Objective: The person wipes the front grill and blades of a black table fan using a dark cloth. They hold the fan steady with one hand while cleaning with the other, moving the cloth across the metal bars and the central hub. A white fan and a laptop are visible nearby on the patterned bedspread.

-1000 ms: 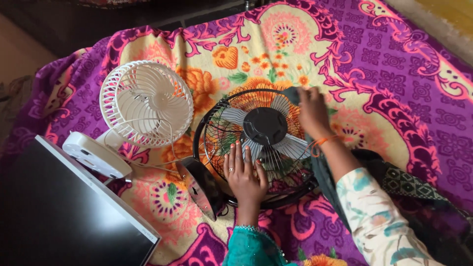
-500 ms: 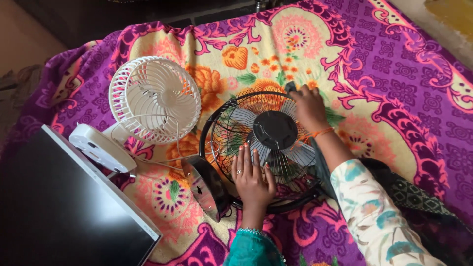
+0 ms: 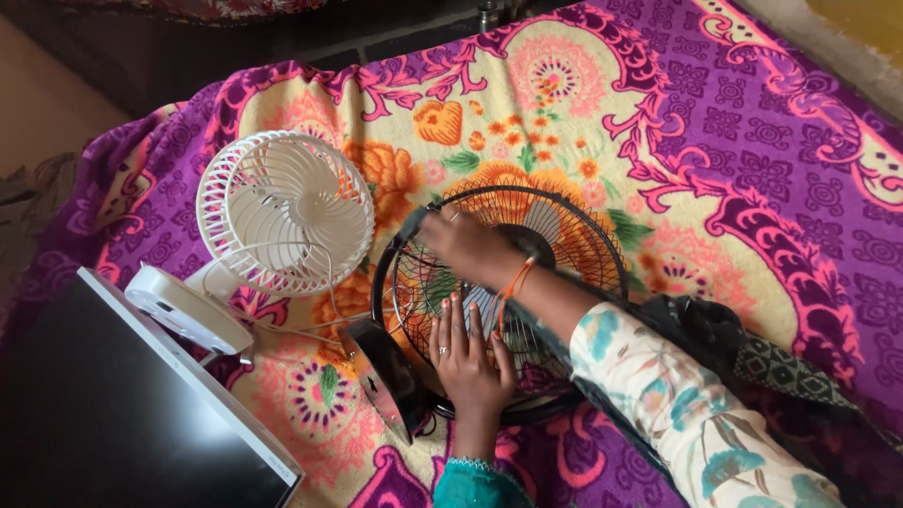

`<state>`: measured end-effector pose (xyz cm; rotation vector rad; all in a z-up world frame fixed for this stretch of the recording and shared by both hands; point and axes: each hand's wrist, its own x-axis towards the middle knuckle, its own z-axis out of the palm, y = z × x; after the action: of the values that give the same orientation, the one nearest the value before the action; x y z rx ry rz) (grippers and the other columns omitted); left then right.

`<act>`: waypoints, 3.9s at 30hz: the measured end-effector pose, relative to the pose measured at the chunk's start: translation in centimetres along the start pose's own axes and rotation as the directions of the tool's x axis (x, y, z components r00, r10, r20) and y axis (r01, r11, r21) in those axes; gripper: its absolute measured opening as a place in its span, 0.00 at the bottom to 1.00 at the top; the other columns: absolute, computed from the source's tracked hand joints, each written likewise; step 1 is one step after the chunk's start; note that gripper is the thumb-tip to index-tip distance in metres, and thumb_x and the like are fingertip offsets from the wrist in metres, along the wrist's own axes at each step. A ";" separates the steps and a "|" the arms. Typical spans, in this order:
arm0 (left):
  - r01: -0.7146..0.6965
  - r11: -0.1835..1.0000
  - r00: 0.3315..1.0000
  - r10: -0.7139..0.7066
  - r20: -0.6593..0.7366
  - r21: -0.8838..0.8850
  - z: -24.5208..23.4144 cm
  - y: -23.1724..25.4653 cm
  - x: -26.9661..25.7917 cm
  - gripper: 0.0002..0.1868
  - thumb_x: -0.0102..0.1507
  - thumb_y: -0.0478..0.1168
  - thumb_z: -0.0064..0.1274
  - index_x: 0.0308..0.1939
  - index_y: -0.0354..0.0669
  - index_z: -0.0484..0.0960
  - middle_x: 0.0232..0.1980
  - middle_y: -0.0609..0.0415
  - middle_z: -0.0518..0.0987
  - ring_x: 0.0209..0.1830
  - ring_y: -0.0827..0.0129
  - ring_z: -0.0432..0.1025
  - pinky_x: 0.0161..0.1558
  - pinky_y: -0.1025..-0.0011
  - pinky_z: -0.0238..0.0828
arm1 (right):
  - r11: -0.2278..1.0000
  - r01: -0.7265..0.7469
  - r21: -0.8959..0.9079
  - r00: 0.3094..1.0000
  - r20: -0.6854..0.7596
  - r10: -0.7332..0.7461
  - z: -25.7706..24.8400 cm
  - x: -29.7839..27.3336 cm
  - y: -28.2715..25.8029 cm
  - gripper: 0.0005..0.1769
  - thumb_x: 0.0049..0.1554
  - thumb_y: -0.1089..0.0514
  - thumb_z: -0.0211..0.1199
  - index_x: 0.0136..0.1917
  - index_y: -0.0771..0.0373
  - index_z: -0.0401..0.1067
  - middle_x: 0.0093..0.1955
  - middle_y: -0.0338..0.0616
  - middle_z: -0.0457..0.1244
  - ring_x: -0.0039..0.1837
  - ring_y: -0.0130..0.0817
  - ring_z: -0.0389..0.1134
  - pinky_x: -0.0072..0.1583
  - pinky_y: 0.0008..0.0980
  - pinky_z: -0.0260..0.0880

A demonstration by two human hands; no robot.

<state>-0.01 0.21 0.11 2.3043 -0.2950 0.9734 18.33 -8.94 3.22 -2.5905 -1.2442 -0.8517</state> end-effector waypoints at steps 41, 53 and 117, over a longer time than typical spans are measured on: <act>-0.007 0.989 0.997 -0.004 -0.073 -0.145 -0.2 -0.1 -0.8 0.44 0.70 0.62 0.34 0.77 0.27 0.55 0.79 0.36 0.60 0.80 0.45 0.55 0.77 0.50 0.46 | 0.985 -0.161 0.070 0.987 0.012 0.160 -10.1 -10.1 -9.6 0.19 0.53 0.59 0.58 0.56 0.68 0.75 0.57 0.52 0.64 0.56 0.48 0.64 0.59 0.41 0.68; 0.008 1.000 1.000 -0.008 -0.021 -0.022 0.1 -0.5 -0.2 0.27 0.69 0.47 0.44 0.67 0.34 0.74 0.77 0.39 0.66 0.79 0.46 0.57 0.77 0.49 0.47 | 0.780 -0.626 -0.015 0.761 -0.231 0.606 -9.2 -17.7 2.4 0.31 0.50 0.74 0.55 0.65 0.58 0.74 0.57 0.56 0.63 0.59 0.56 0.64 0.58 0.48 0.67; 0.032 0.999 0.999 -0.033 -0.019 -0.041 0.2 -0.7 0.0 0.24 0.66 0.41 0.46 0.62 0.30 0.78 0.73 0.37 0.71 0.77 0.45 0.61 0.76 0.47 0.50 | 0.672 -0.731 0.122 0.643 -0.206 0.738 -10.6 -17.5 -4.6 0.19 0.53 0.75 0.52 0.55 0.67 0.75 0.47 0.57 0.62 0.52 0.57 0.64 0.53 0.51 0.64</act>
<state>0.39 0.69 -0.33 2.2540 -0.2663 0.9650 1.64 -21.57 1.88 -2.4991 -0.0587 -0.8888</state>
